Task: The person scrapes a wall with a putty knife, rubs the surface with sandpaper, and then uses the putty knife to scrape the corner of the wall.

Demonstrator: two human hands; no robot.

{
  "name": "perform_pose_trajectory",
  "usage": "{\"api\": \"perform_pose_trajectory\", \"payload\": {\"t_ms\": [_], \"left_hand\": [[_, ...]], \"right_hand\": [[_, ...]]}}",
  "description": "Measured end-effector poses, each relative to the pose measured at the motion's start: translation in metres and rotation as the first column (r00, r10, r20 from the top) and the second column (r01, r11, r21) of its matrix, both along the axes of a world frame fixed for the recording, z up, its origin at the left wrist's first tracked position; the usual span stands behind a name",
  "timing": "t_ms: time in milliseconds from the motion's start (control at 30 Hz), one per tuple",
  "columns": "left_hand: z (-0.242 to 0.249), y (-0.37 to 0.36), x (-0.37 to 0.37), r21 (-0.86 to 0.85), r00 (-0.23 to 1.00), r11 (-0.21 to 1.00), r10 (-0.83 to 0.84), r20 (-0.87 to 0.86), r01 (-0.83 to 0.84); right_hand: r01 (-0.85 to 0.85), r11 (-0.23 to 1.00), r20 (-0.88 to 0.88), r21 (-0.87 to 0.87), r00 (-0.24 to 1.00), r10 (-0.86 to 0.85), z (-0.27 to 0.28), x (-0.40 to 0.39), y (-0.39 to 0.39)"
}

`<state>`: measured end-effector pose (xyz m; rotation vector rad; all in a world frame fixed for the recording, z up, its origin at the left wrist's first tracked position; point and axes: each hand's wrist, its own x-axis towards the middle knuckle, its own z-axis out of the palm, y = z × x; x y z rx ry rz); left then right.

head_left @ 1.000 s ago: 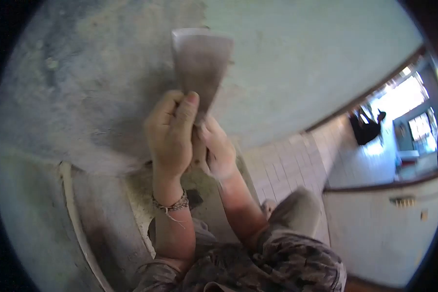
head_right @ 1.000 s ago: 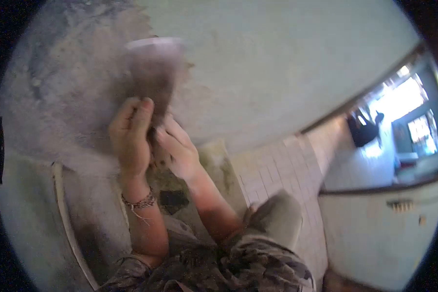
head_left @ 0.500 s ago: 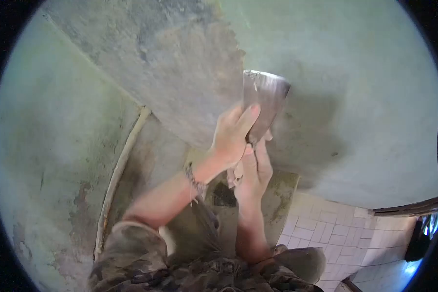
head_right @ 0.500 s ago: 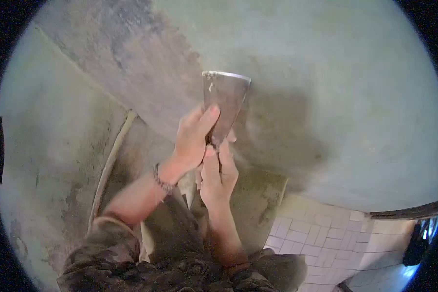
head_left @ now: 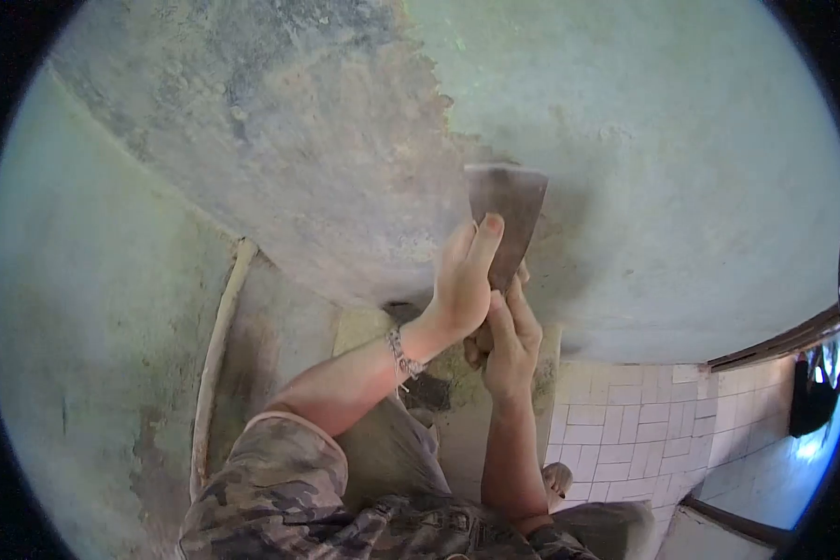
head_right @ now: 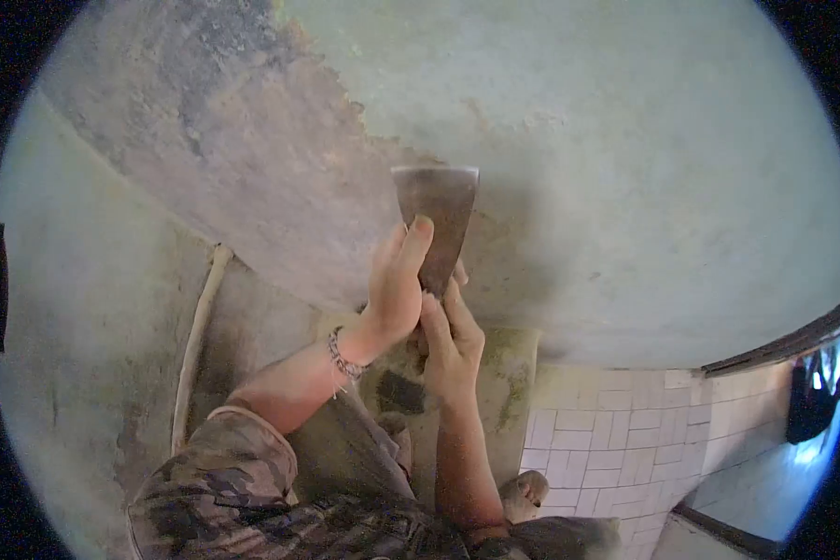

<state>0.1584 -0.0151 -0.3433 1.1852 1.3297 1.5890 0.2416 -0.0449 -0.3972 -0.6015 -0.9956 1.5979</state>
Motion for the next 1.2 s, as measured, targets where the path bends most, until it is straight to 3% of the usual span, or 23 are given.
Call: {"api": "perform_pose_trajectory", "payload": {"t_ms": [67,133,200,300,367,400,467,600,633,700,833,933,1000,1133,1200], "left_hand": [[0.0,0.004,-0.006,0.023,0.999,1.0,-0.014,0.049,0.013],[0.031,0.001,-0.007,-0.043,0.993,0.995,-0.087,0.081,0.09],[0.029,0.0,-0.012,0.021,0.988,0.996,-0.091,0.123,0.089],[-0.003,-0.002,-0.028,0.072,0.998,0.997,-0.031,0.062,0.027],[-0.019,0.005,-0.04,0.081,0.996,0.996,-0.041,-0.084,0.048],[-0.002,0.006,-0.037,0.078,0.996,0.996,-0.047,-0.079,0.053],[0.045,-0.001,-0.023,0.008,0.993,0.994,-0.109,0.039,0.109],[0.008,0.0,-0.026,0.055,0.998,0.998,-0.003,-0.066,0.007],[0.012,-0.004,-0.021,0.026,0.999,1.0,-0.005,0.041,0.004],[0.035,0.0,-0.02,0.035,0.998,0.998,-0.052,0.041,0.05],[0.055,0.003,-0.007,0.031,0.989,0.997,-0.07,0.127,0.067],[0.031,-0.001,-0.017,0.021,1.0,0.999,-0.025,0.01,0.024],[0.042,-0.002,-0.014,0.062,0.999,0.998,-0.028,0.032,0.026],[0.089,0.008,-0.007,0.136,0.997,0.99,-0.034,0.07,0.025],[0.083,0.009,-0.004,0.137,0.997,0.99,-0.035,0.07,0.025]], "right_hand": [[0.017,1.0,0.034,-0.011,0.999,-0.017,0.009,-0.001,-0.001],[-0.008,0.997,-0.023,-0.071,1.0,0.007,0.043,0.003,-0.007],[-0.01,0.995,-0.031,-0.095,0.999,0.007,0.035,-0.004,-0.013],[0.033,0.999,-0.005,-0.036,0.999,-0.033,-0.004,-0.029,-0.011],[0.009,0.992,-0.153,-0.124,0.988,-0.028,0.013,-0.032,-0.02],[0.015,0.992,-0.147,-0.127,0.988,-0.033,0.03,-0.028,-0.019],[0.008,0.996,-0.106,-0.092,0.994,-0.018,0.044,-0.02,-0.013],[0.0,0.999,-0.076,-0.054,0.997,-0.004,0.024,-0.02,-0.008],[0.009,1.0,-0.046,-0.03,0.999,-0.01,0.017,-0.022,-0.006],[0.017,0.995,-0.018,0.097,1.0,-0.015,0.016,-0.022,-0.001],[-0.003,1.0,-0.03,-0.008,1.0,0.002,0.056,-0.01,-0.008],[-0.017,0.998,-0.051,0.063,0.999,0.02,0.034,-0.015,-0.005],[-0.047,0.993,-0.05,-0.111,0.998,0.042,0.05,-0.017,-0.008],[0.026,0.998,-0.029,0.066,0.999,-0.024,0.076,-0.007,0.007],[-0.042,0.992,0.005,0.117,0.999,0.042,0.092,0.003,0.017]]}}
